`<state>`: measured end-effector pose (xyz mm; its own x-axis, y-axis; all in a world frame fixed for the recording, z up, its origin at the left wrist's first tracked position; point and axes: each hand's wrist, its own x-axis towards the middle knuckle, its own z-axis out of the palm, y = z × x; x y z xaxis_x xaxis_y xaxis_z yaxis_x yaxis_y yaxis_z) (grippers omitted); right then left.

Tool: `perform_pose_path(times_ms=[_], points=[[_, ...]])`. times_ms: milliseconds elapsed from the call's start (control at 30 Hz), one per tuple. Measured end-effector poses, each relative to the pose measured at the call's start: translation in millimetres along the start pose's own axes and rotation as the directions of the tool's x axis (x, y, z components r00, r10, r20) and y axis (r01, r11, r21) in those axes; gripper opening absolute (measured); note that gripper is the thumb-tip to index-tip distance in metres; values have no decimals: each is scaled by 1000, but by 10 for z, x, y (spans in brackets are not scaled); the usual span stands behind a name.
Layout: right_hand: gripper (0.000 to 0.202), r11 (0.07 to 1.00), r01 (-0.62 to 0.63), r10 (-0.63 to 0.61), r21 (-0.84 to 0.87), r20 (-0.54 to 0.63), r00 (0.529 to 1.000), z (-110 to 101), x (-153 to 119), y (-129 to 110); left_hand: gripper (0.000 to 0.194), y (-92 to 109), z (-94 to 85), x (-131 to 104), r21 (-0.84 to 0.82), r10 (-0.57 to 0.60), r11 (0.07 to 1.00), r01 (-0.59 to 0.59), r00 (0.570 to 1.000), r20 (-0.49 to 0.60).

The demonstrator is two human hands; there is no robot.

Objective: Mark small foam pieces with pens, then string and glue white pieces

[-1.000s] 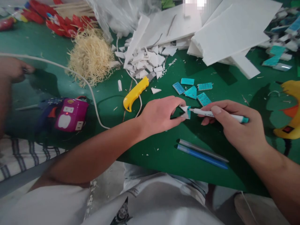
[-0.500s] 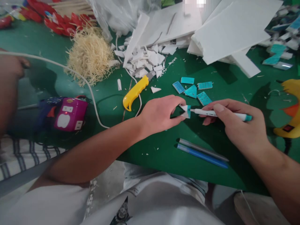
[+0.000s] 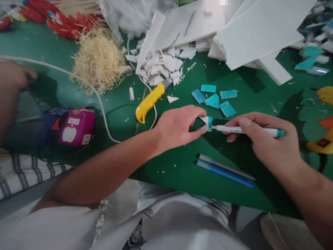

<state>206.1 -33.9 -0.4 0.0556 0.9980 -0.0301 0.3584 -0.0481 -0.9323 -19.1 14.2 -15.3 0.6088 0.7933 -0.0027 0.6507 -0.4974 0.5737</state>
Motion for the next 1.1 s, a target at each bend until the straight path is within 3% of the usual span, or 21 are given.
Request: perform_pose_path(times_ms=[200, 367, 533, 1100], points=[[29, 1000, 11, -11, 12, 45, 999, -26, -18, 47, 29, 5, -17, 8, -2, -1, 1000, 1, 1000, 8], [22, 1000, 24, -24, 12, -6, 1000, -19, -18, 52, 29, 0, -5, 4, -11, -4, 1000, 4, 1000, 1], [29, 999, -34, 34, 1, 26, 999, -19, -17, 24, 30, -4, -3, 4, -5, -7, 1000, 7, 1000, 7], [29, 998, -52, 52, 31, 21, 998, -26, -18, 29, 29, 10, -27, 1, 9, -20, 1000, 20, 999, 27]])
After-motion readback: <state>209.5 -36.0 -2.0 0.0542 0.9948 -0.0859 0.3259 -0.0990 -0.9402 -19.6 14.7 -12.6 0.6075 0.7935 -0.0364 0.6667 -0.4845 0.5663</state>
